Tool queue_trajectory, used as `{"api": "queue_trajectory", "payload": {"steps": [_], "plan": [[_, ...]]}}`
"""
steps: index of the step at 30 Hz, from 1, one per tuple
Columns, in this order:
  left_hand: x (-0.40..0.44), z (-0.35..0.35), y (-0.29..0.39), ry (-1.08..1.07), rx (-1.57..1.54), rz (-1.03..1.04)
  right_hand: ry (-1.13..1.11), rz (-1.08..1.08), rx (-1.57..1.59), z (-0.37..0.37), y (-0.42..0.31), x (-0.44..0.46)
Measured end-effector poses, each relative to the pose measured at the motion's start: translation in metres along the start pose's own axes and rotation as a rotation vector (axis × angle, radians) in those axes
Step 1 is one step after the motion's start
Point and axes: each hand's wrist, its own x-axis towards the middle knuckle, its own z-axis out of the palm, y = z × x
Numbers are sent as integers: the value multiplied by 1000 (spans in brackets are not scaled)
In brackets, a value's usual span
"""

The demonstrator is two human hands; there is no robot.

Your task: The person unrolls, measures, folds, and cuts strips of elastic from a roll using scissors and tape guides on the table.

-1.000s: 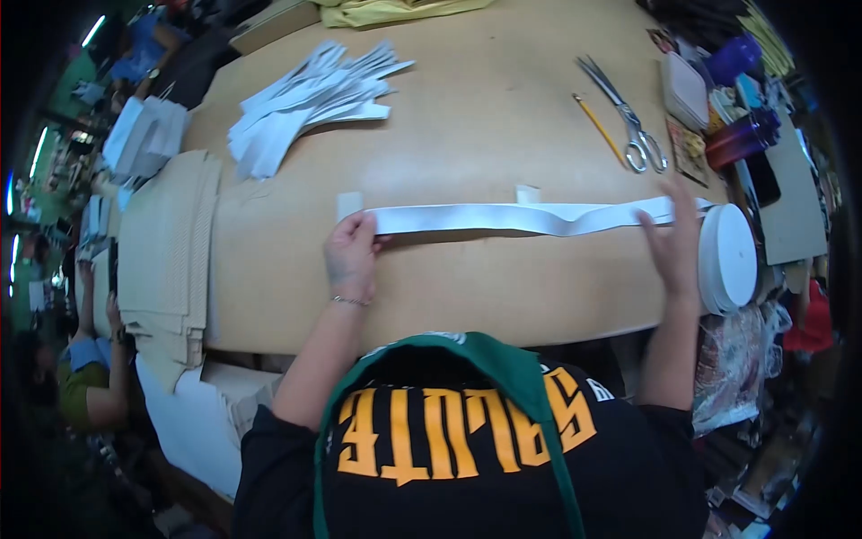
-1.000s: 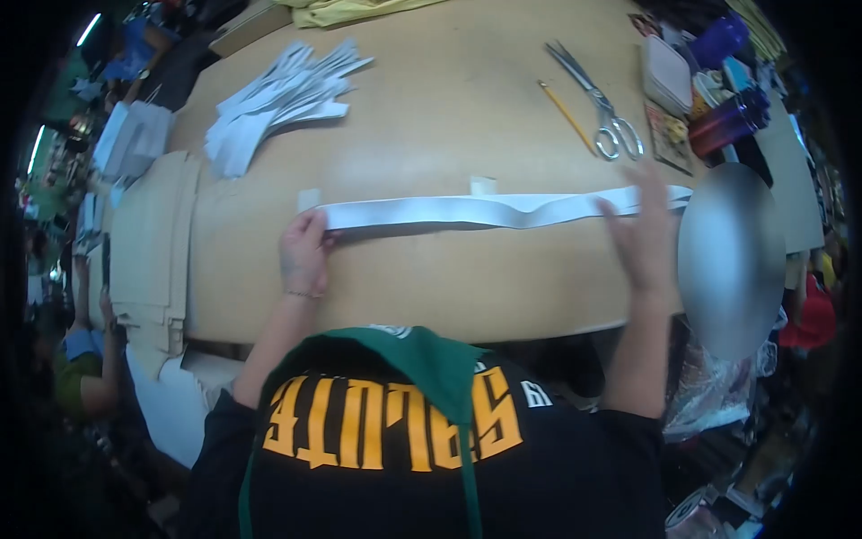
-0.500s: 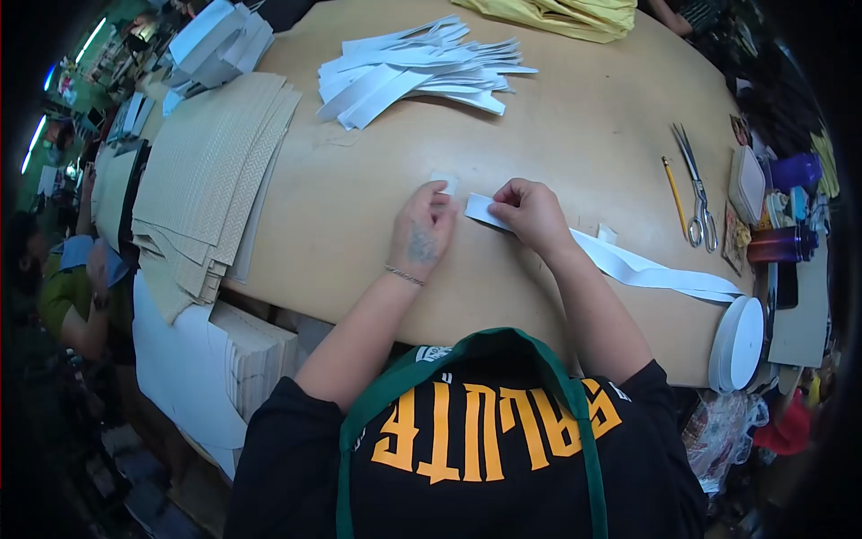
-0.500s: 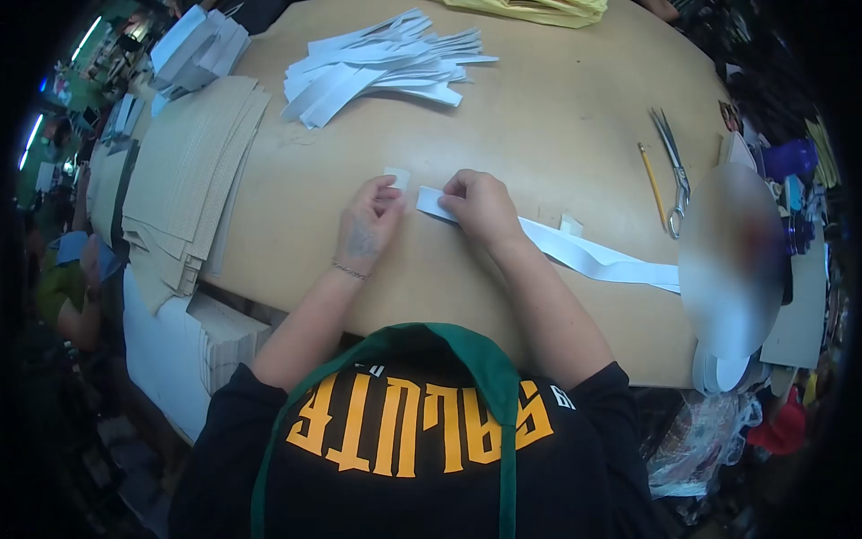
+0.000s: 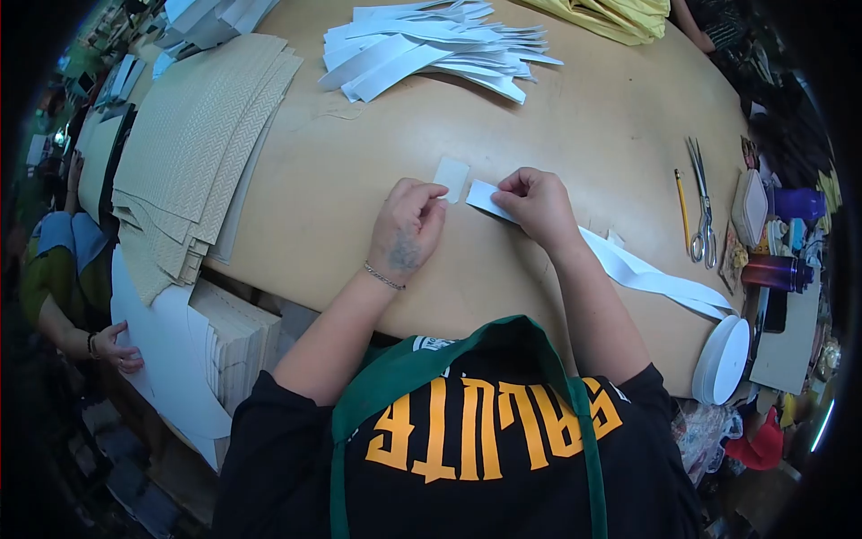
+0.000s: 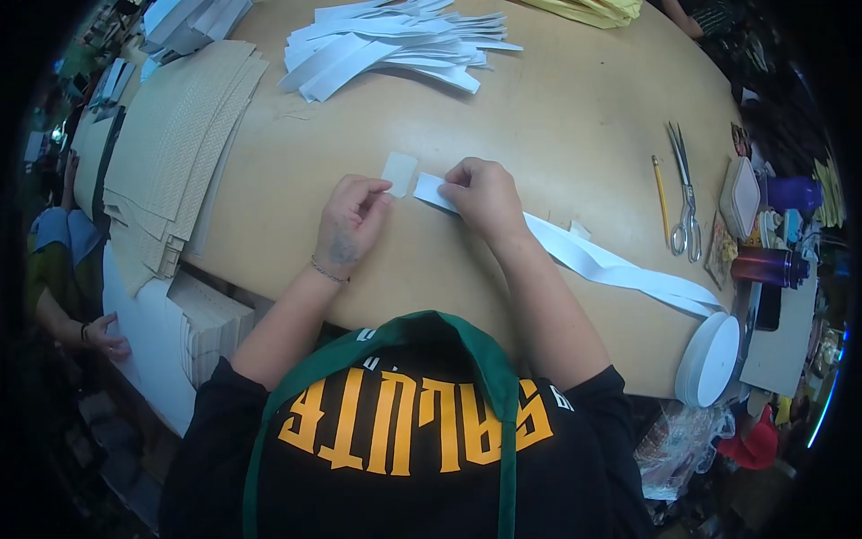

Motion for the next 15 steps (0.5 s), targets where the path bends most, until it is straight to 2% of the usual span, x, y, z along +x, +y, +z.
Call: {"api": "queue_trajectory", "payload": {"steps": [1,4,6,7,8,10,13,15], "plan": [[2,4,2,-24,6,48,-20,-25,19,0,2,0],[8,31,-8,-12,-287,-77,-77,-119,85,-15,3,-8],[22,31,13,-230,-455,-375,-79,-170,184,-28,1,-22],[32,23,41,-421,-322,-560,-89,-216,269,-29,6,-27],[34,23,47,-474,-504,-536,-32,-287,183,-32,3,-30],[31,22,45,-428,-532,-568,13,-320,177,-32,2,-38],[31,26,50,-409,-536,-493,25,-322,-64,-49,4,-50],[36,22,51,-343,-534,-461,511,-344,-115,-94,35,-72]]}}
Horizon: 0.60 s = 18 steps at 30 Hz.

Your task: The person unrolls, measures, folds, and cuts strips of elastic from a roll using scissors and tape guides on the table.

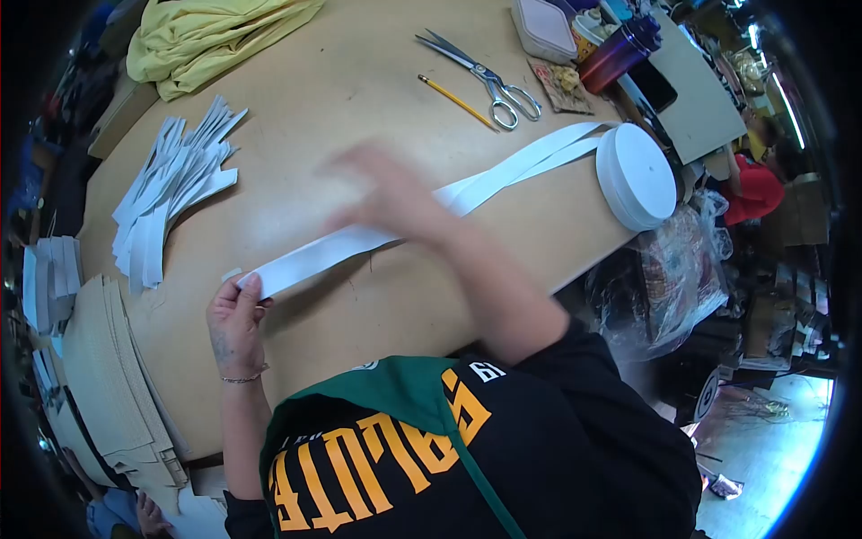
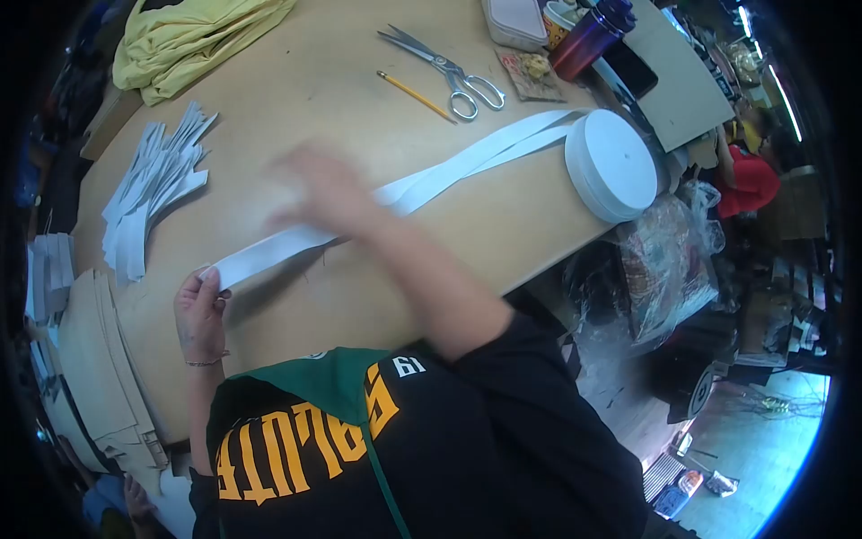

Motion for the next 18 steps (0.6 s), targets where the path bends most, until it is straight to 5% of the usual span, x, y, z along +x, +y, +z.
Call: {"api": "queue_trajectory", "payload": {"steps": [1,2,3,5,6,9,18], "plan": [[0,-4,1,32,-8,24,138,241,41,-44,19,-3],[1,-11,0,59,-21,24,416,457,-242,-85,42,-10],[0,-12,1,56,-26,27,487,393,-727,-129,102,-32],[-2,-15,3,53,-40,34,406,1024,-1217,-180,120,-65],[-2,-15,4,61,-58,40,363,1109,-1313,-198,145,-87],[-1,-19,4,85,-92,40,330,1031,-1266,-207,162,-125],[-12,-84,-34,215,-102,-39,127,206,-1094,-266,170,-224]]}}
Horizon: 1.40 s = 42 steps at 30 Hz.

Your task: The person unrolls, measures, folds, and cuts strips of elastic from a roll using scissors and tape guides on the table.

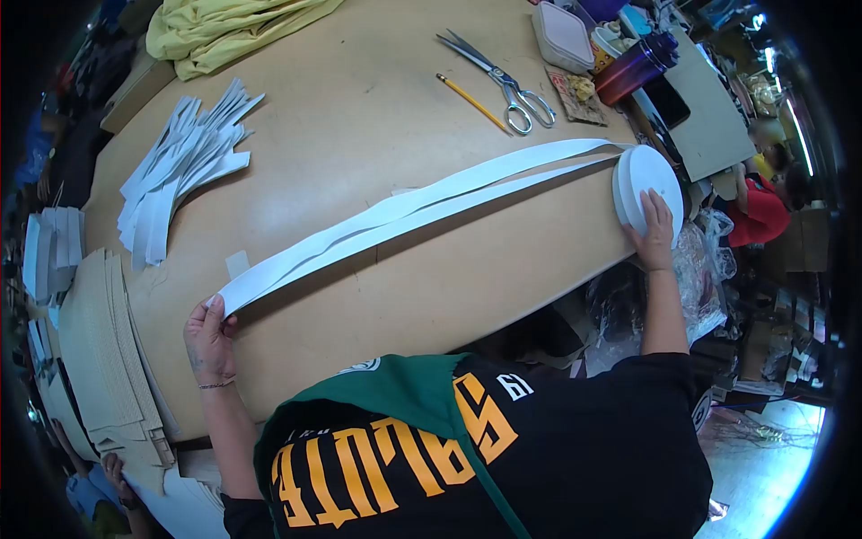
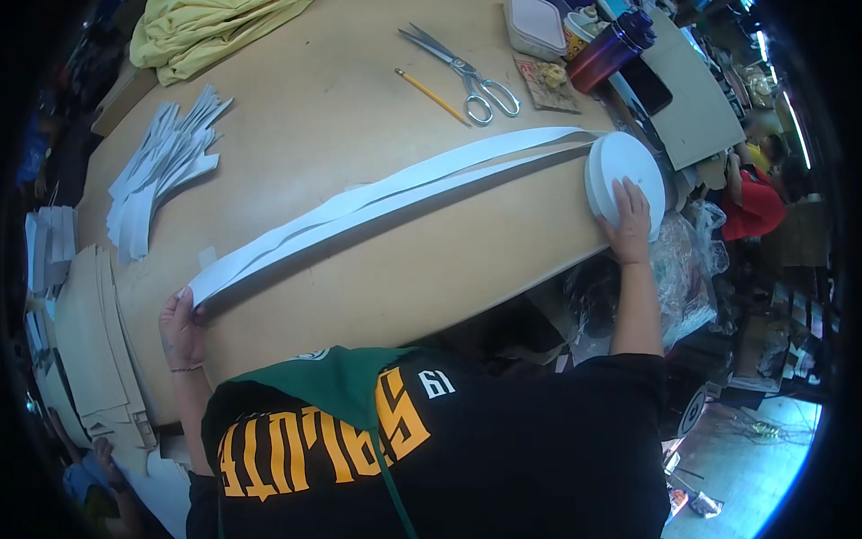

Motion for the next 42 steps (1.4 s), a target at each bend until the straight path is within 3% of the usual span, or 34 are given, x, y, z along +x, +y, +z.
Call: {"api": "queue_trajectory", "payload": {"steps": [9,12,13,15,17,18,19,21,23,26,32,42], "plan": [[-12,0,2,-62,2,47,21,-61,38,5,13,-6],[-27,11,11,-21,140,35,-45,-128,-8,13,27,-1],[-28,18,10,-11,186,55,-220,109,-122,-23,-28,23],[-32,29,10,-34,202,119,120,-141,141,-21,-101,62],[-34,40,13,-49,211,201,23,-204,520,-43,-233,97],[-33,41,14,-64,242,234,-56,-345,808,-45,-292,108],[-33,41,17,-77,271,270,-69,-544,892,-56,-347,115],[-34,42,21,-103,312,324,-149,-726,1092,-63,-428,125],[-34,38,26,-123,337,356,-537,-647,1266,-54,-473,134],[-32,37,31,-133,300,190,-956,-605,1091,-48,-482,143],[-14,49,19,-161,83,130,-986,-271,1349,-35,-477,131],[-12,62,25,-99,95,153,-959,-224,1338,-44,-472,138]]}}
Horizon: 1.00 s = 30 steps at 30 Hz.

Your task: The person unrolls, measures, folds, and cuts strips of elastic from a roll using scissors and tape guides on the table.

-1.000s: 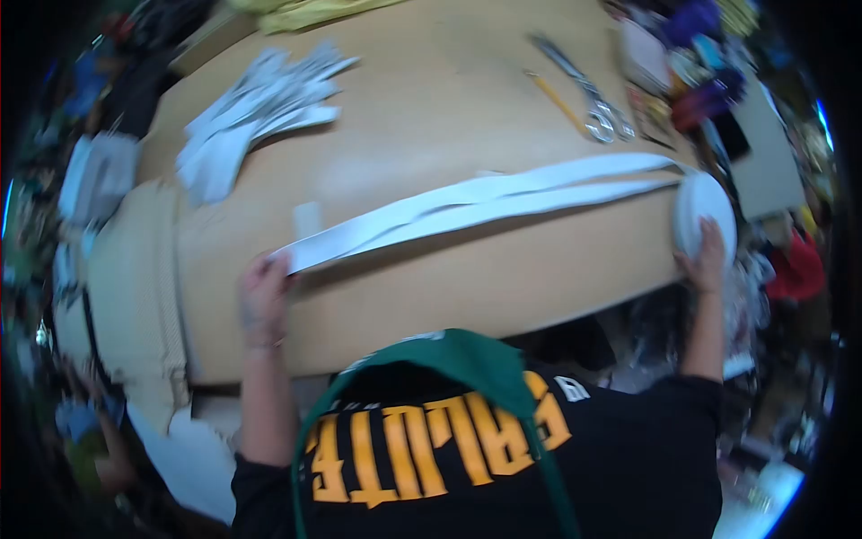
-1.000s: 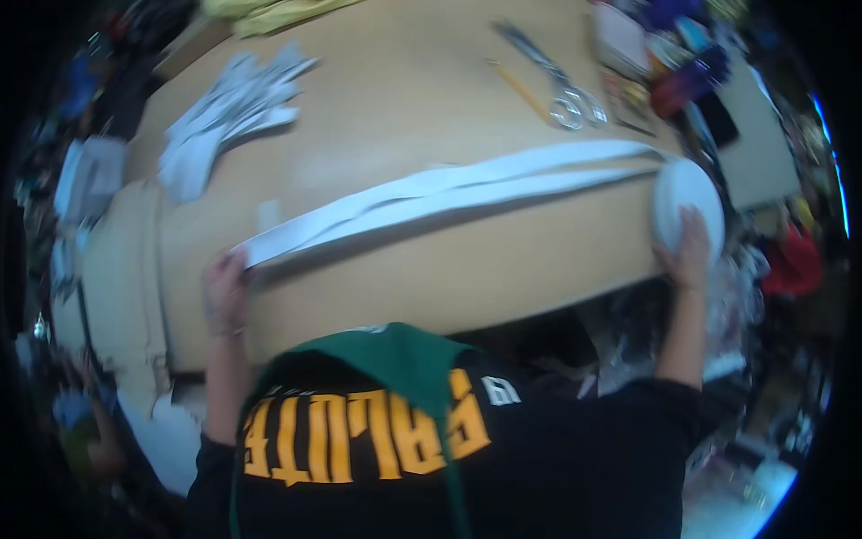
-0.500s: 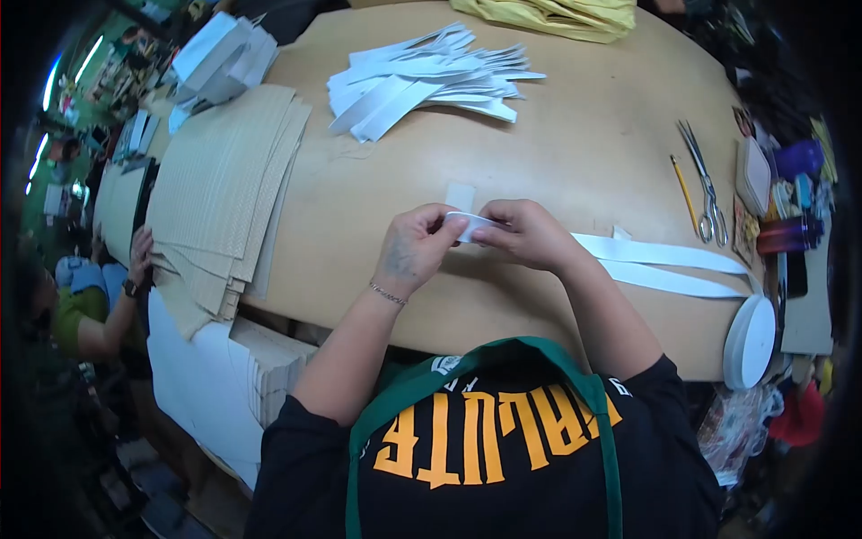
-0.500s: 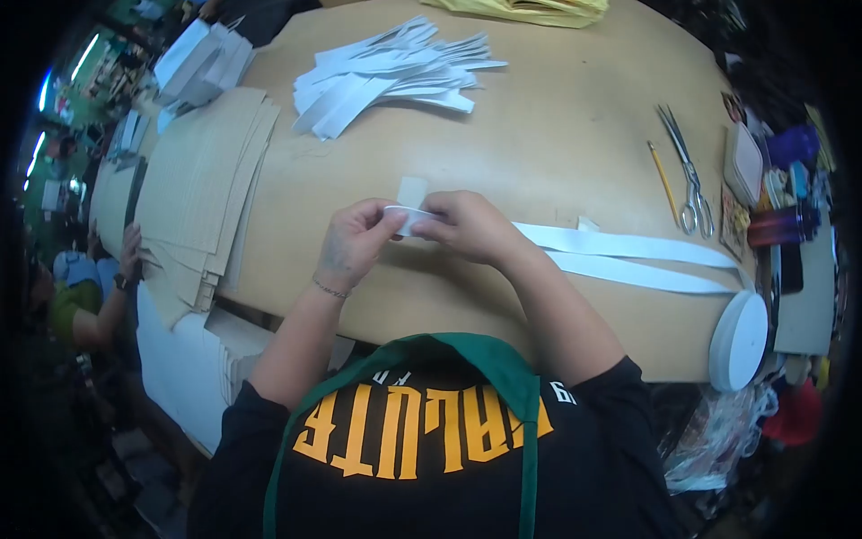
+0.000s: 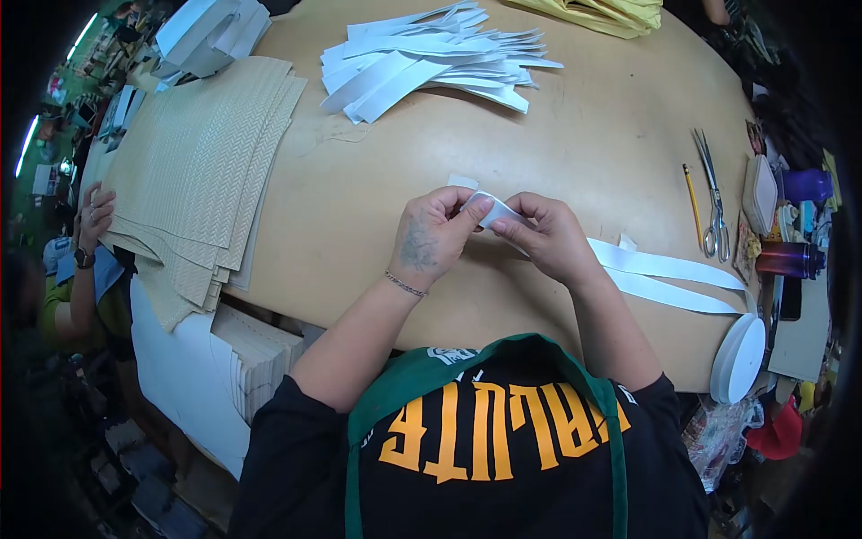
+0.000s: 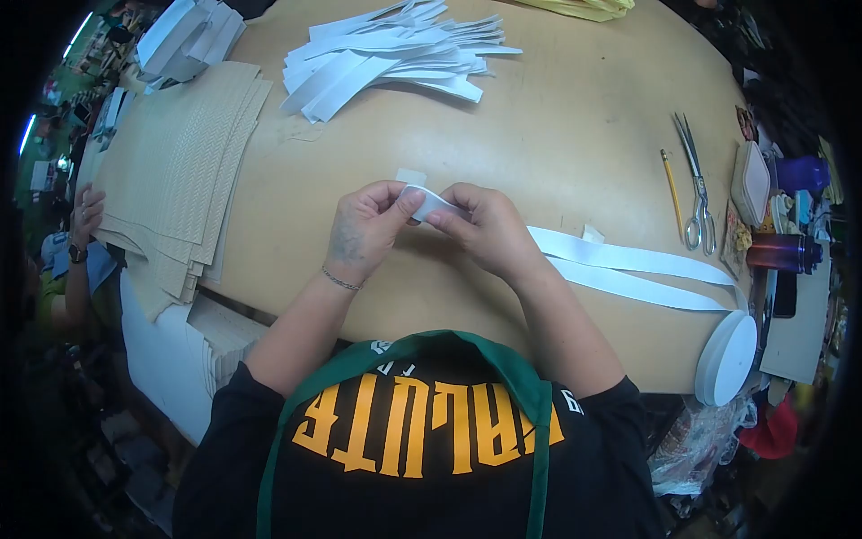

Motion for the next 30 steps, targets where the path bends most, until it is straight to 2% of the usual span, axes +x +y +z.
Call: {"api": "queue_trajectory", "payload": {"steps": [5,8,9,11,12,15,18,21,24,30], "plan": [[0,1,-1,36,18,7,66,-93,-46,1,2,-1],[3,-1,-20,81,67,19,84,-131,51,-8,9,-2],[3,-2,-24,95,87,30,82,-69,38,-10,11,0],[2,-4,-29,120,345,117,80,55,15,-13,14,4],[2,-5,-29,132,474,163,92,37,-1,-11,15,5],[7,-7,-32,131,297,-14,118,-17,0,1,19,11],[10,-10,-36,111,218,52,150,-77,67,6,21,15],[9,-5,-26,91,58,-52,194,-126,70,8,18,12],[8,-2,-19,93,11,-96,233,-126,95,7,15,9],[2,5,-9,91,-26,-37,275,-120,139,3,15,8]]}}
